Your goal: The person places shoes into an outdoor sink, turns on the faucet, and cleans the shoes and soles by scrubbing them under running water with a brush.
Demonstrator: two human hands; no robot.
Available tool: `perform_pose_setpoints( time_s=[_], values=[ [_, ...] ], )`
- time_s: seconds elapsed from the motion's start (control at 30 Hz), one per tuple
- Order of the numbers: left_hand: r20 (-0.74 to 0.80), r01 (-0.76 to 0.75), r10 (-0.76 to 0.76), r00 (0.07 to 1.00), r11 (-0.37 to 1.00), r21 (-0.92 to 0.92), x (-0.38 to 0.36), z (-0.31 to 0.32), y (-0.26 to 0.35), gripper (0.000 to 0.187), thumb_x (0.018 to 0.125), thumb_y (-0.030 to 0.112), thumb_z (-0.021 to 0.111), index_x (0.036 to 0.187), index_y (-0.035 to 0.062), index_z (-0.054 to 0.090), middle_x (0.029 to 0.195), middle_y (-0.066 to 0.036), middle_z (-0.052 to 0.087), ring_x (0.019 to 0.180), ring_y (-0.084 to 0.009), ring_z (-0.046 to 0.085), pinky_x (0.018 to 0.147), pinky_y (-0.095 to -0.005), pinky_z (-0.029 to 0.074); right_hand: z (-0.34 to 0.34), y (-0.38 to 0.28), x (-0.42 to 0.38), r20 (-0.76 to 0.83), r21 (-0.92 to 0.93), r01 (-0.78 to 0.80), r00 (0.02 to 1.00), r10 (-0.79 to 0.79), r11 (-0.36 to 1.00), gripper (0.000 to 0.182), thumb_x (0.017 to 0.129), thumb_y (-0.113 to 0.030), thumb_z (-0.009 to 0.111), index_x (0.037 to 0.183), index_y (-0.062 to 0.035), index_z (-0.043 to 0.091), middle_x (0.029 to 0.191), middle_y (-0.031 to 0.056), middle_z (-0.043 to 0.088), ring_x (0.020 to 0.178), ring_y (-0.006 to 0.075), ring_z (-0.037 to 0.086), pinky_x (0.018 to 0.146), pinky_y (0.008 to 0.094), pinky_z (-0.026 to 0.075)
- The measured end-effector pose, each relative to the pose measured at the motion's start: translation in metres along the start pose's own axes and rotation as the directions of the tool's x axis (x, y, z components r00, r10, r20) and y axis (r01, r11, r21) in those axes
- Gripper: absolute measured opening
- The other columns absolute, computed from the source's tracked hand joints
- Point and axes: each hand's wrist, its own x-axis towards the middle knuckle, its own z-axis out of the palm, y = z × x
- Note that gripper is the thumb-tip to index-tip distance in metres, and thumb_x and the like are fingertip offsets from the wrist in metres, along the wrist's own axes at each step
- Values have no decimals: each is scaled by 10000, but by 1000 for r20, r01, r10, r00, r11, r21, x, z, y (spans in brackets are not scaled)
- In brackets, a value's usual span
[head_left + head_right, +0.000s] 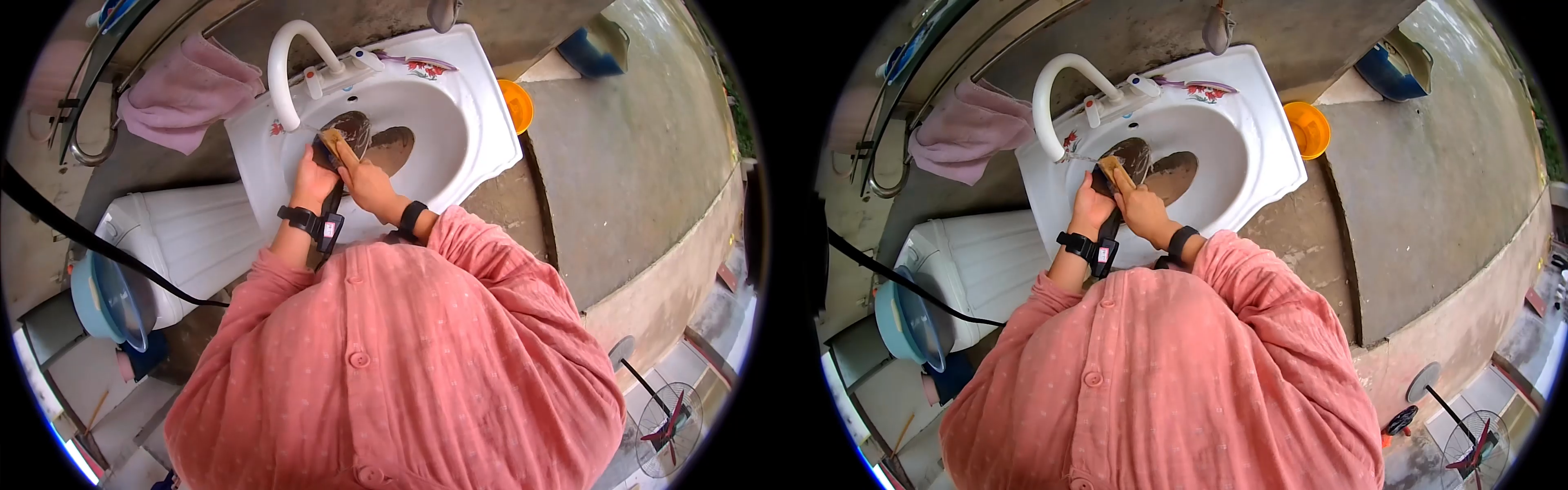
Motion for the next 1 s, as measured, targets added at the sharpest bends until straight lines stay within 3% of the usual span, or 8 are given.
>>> perform_pose_setpoints(
  time_s=[0.07,0.2,0.27,0.33,0.43,0.7,0.87,1.0],
  values=[
    [-17,-10,10,1000,1000,4,-3,-5,5,518,939,401,219,1255,13,354,1279,-147,403,1179,-288,383,1013,-419,280,3,9,-3,-33,-35,61,997,-63,997,520,860,-279,458,1330,-132,292,753,254,551,620,411,556,572,467,461],
    [-22,-5,5,1000,1000,0,5,-5,6,525,941,397,184,1249,8,354,1270,-161,406,1180,-296,380,1018,-442,269,0,23,16,-143,-5,-181,973,179,983,538,863,-281,457,1350,-159,264,781,270,537,620,418,554,593,481,461],
    [-9,-85,85,996,982,-166,6,-9,14,517,937,401,229,1242,6,364,1266,-158,412,1176,-299,382,1009,-441,279,3,9,-3,-107,0,17,994,-17,1000,510,873,-269,439,1340,-153,270,792,254,538,620,402,559,564,463,462],
    [-63,-119,112,992,985,-126,-2,-9,16,516,936,401,245,1239,2,365,1270,-157,408,1178,-303,378,1009,-442,277,-4,7,-11,1,-45,60,998,-60,997,510,874,-269,432,1341,-148,263,790,255,533,614,402,558,557,458,460],
    [-4,18,-18,1000,999,-47,-5,0,12,511,940,396,218,1239,8,365,1267,-159,412,1178,-305,382,1008,-445,283,-13,30,27,-128,-17,-147,981,144,989,534,870,-297,434,1353,-158,251,787,270,520,623,417,552,603,482,456],
    [-94,90,-94,991,995,-40,-15,-9,0,499,941,397,226,1232,23,384,1256,-146,434,1163,-286,410,999,-441,295,-12,49,27,-70,-48,-267,962,264,962,500,880,-295,403,1341,-165,259,829,267,551,694,429,561,649,493,447],
    [-64,15,-19,998,997,-71,-27,-6,1,438,928,337,351,1225,20,404,1248,-139,451,1157,-282,419,1001,-431,296,-19,77,34,-183,410,-205,936,301,889,510,869,-278,414,1310,-61,278,1058,286,529,968,423,518,845,404,399],
    [28,-16,15,999,999,38,-11,-26,12,368,872,164,492,1194,0,421,1212,-145,477,1120,-275,450,985,-398,329,-19,61,16,81,631,-397,888,452,667,548,828,-227,471,1309,-53,273,1223,220,450,1097,328,471,921,350,347]
  ],
)
